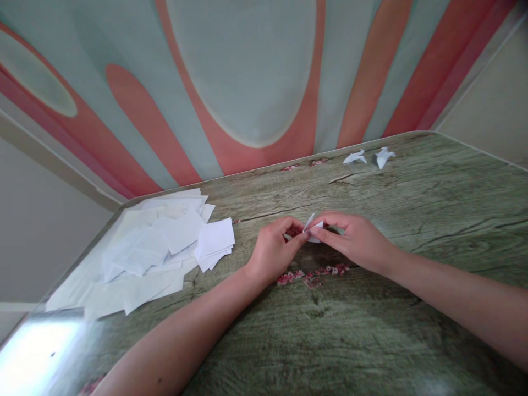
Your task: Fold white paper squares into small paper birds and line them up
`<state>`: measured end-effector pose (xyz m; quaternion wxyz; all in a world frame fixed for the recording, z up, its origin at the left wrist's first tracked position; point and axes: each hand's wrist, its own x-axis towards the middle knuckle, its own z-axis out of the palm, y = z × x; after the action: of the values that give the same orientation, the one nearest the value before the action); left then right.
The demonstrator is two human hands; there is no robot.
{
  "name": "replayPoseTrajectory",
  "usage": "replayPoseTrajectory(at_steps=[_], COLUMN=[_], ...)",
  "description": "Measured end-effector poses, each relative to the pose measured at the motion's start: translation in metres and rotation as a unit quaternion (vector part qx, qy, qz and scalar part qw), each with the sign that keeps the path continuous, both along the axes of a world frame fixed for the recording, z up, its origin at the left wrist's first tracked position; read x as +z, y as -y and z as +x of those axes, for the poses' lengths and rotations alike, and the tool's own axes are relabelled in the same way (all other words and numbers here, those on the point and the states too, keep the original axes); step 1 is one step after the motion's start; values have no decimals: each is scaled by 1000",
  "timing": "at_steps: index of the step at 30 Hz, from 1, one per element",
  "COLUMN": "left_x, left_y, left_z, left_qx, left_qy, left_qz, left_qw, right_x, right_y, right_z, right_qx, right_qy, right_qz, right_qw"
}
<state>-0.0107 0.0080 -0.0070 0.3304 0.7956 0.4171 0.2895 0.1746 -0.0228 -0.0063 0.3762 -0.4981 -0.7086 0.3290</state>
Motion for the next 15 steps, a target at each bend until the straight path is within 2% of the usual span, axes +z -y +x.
replayPoseTrajectory(at_steps=[6, 11, 15], left_x=[1, -1, -1], left_y=[2, 2, 3], left_z=[3, 6, 8], left_qx=[24, 48, 55], left_qy=[17, 43, 62], left_qz=[-14, -58, -58], left_qw=[999, 996, 995], right_x=[-4, -7, -5], right_y=[-3, -5, -5], right_z=[2, 1, 0], right_qx=[-17, -10, -9], right_qy=[-35, -79, -79], right_qz=[-71, -88, -84], right_qw=[997, 993, 993])
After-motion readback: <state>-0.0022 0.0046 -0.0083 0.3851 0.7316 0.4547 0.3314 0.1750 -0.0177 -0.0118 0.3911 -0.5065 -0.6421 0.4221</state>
